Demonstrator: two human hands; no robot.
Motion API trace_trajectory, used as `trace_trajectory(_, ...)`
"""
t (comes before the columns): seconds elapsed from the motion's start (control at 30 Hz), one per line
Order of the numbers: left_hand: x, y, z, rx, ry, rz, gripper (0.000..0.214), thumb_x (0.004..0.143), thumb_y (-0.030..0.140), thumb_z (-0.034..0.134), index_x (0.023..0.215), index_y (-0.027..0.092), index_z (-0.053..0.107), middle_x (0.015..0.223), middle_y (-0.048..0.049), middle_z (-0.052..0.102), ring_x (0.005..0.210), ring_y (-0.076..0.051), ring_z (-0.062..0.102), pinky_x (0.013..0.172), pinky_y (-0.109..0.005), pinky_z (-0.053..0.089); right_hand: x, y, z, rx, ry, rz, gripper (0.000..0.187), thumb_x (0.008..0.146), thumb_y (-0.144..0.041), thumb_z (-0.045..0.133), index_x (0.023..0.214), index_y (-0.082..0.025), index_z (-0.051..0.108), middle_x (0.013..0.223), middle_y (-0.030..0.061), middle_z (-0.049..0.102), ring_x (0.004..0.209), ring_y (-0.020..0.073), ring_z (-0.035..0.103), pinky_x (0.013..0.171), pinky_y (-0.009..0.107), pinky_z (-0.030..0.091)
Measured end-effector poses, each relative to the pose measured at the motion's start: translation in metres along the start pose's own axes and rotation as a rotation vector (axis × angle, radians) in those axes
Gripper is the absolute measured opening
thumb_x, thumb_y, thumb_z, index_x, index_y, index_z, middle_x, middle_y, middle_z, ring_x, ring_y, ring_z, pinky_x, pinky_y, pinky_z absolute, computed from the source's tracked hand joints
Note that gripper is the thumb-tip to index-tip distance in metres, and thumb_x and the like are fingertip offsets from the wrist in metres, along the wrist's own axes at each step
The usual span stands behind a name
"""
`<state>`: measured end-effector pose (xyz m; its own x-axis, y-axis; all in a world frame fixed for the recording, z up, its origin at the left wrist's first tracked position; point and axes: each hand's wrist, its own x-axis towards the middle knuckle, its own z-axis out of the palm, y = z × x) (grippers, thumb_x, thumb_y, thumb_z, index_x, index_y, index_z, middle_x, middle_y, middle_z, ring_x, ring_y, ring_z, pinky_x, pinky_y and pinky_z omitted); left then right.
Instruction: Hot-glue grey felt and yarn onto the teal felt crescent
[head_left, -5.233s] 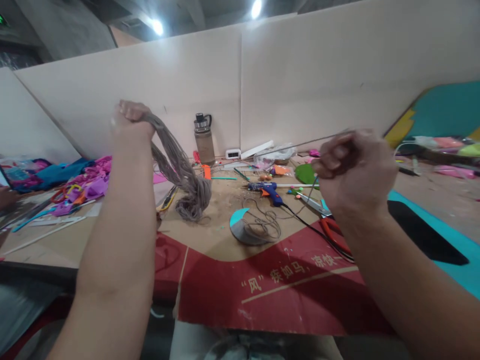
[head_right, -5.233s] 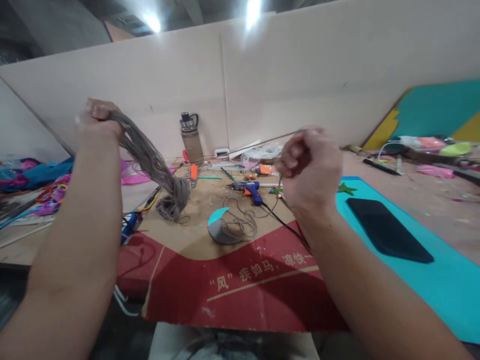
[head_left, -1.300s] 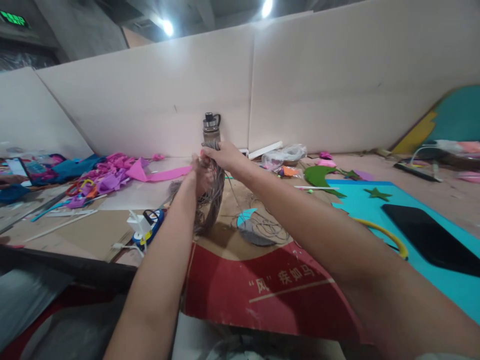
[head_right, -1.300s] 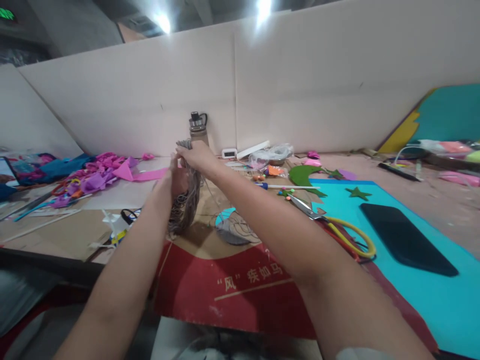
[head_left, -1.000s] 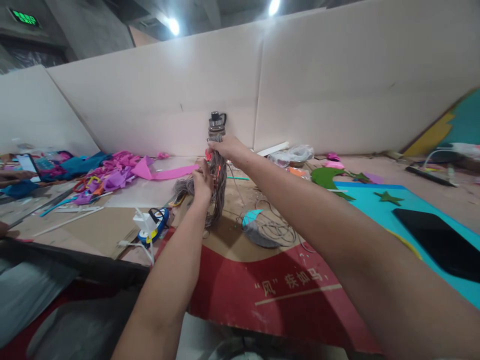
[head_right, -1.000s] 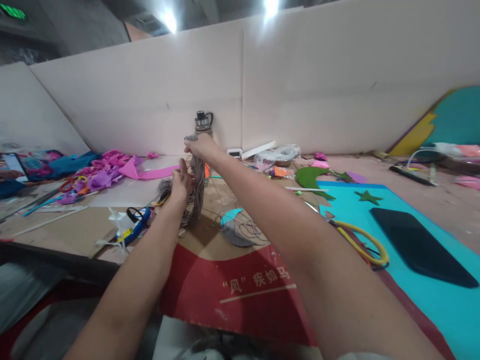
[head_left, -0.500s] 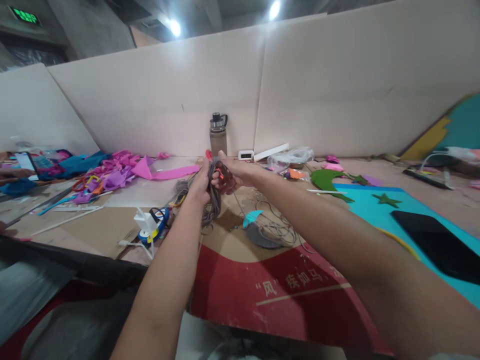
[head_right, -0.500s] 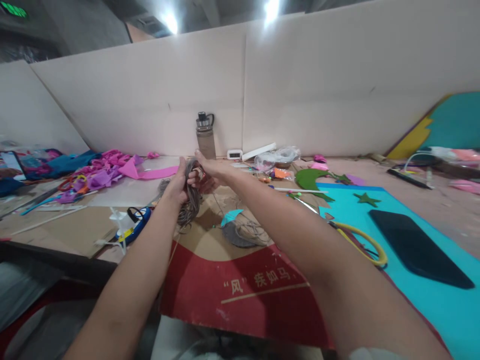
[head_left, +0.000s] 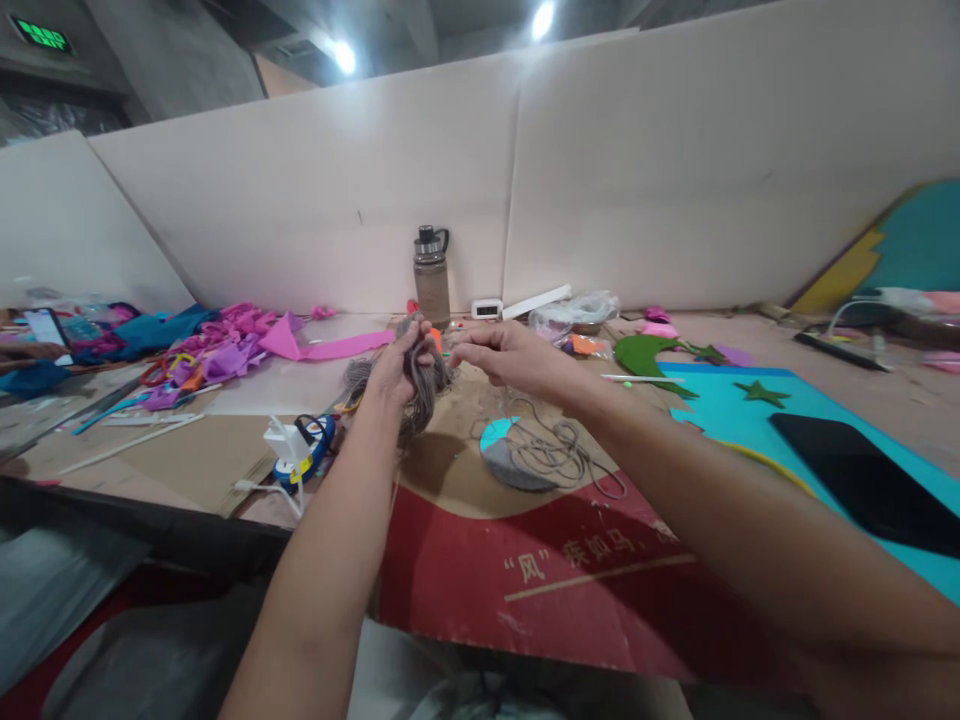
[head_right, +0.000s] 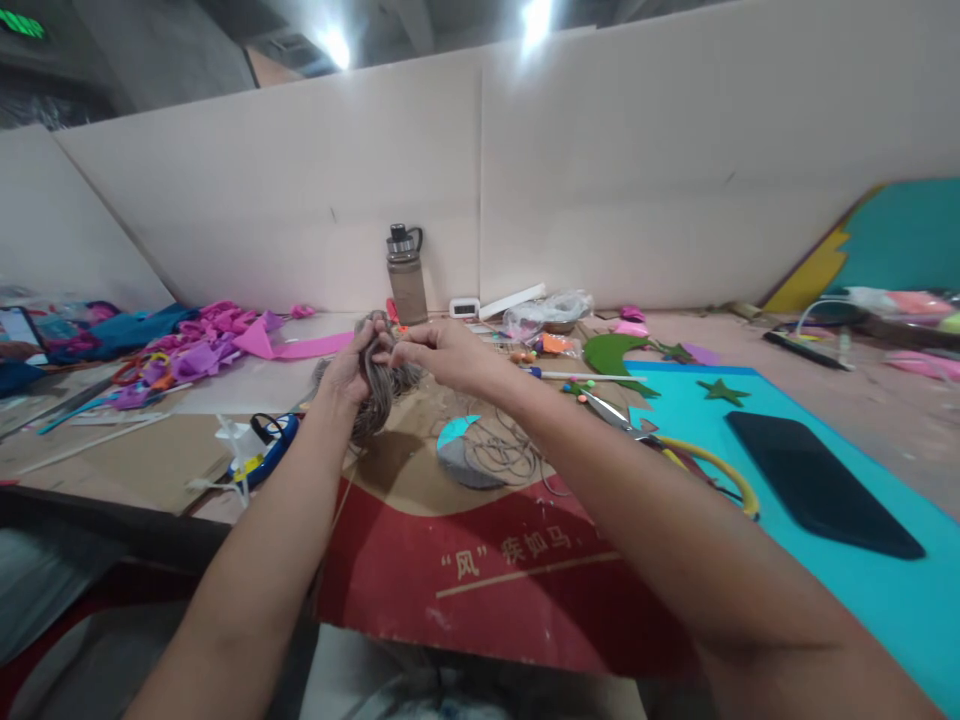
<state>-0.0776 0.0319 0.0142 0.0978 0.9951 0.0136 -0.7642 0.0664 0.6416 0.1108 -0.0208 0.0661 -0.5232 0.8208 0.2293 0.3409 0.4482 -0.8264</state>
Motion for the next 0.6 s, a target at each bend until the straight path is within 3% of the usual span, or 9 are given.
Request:
trace_trajectory(0.2, -0.005, 0.031, -0.002, -0.354, -0.037, 0.124, 0.027, 0.098, 0.009, 0.033, 0.089, 0.014, 0.058, 0.066, 0.0029, 0.062, 0.056, 0.0, 0.06, 0.056, -0.006, 0.046, -0.042, -0.001, -0.036, -0.114, -0.353, -0.061, 0.033, 0.086, -0.045, 0.054, 0.087, -0.018, 0.073, 0.068, 0.0, 0.056, 0.061, 0.0103, 0.045, 0.057, 0.024, 0.033)
trace_trajectory(0.27, -0.005, 0.038, -0.005, -0.37, -0.033, 0.166, 0.028, 0.098, 0.009, 0.032, 0.087, 0.015, 0.056, 0.064, 0.0034, 0.059, 0.054, 0.0, 0.059, 0.056, -0.006, 0.046, -0.049, 0.0, -0.043, -0.105, -0.378, -0.047, 0.034, 0.086, -0.046, 0.054, 0.089, -0.017, 0.073, 0.072, 0.0011, 0.058, 0.064, 0.0108, 0.047, 0.058, 0.025, 0.034)
trace_trajectory(0.37, -0.006, 0.036, -0.003, -0.197, 0.002, 0.122, 0.02, 0.097, 0.013, 0.04, 0.085, 0.014, 0.056, 0.061, 0.0032, 0.056, 0.049, -0.002, 0.055, 0.047, -0.008, 0.043, -0.047, 0.003, -0.042, -0.025, -0.234, 0.025, 0.032, 0.087, -0.044, 0.054, 0.092, -0.018, 0.071, 0.071, 0.0003, 0.058, 0.058, 0.0094, 0.045, 0.054, 0.025, 0.034)
trace_trajectory(0.47, -0.008, 0.025, 0.002, 0.127, 0.036, 0.049, 0.013, 0.091, 0.016, 0.053, 0.078, 0.013, 0.056, 0.056, 0.0041, 0.051, 0.04, -0.002, 0.047, 0.036, -0.009, 0.034, -0.035, 0.01, -0.034, 0.085, -0.085, 0.05, 0.027, 0.087, -0.041, 0.054, 0.091, -0.019, 0.071, 0.074, 0.0007, 0.059, 0.052, 0.0074, 0.041, 0.049, 0.024, 0.033)
trace_trajectory(0.6, -0.01, 0.014, 0.003, 0.585, 0.086, 0.057, 0.022, 0.08, 0.023, 0.068, 0.066, 0.014, 0.054, 0.048, 0.0052, 0.048, 0.033, -0.002, 0.041, 0.03, -0.011, 0.025, -0.016, 0.02, -0.026, 0.202, 0.057, 0.062, 0.023, 0.087, -0.037, 0.055, 0.09, -0.02, 0.07, 0.079, 0.0032, 0.066, 0.052, 0.0073, 0.042, 0.046, 0.023, 0.035)
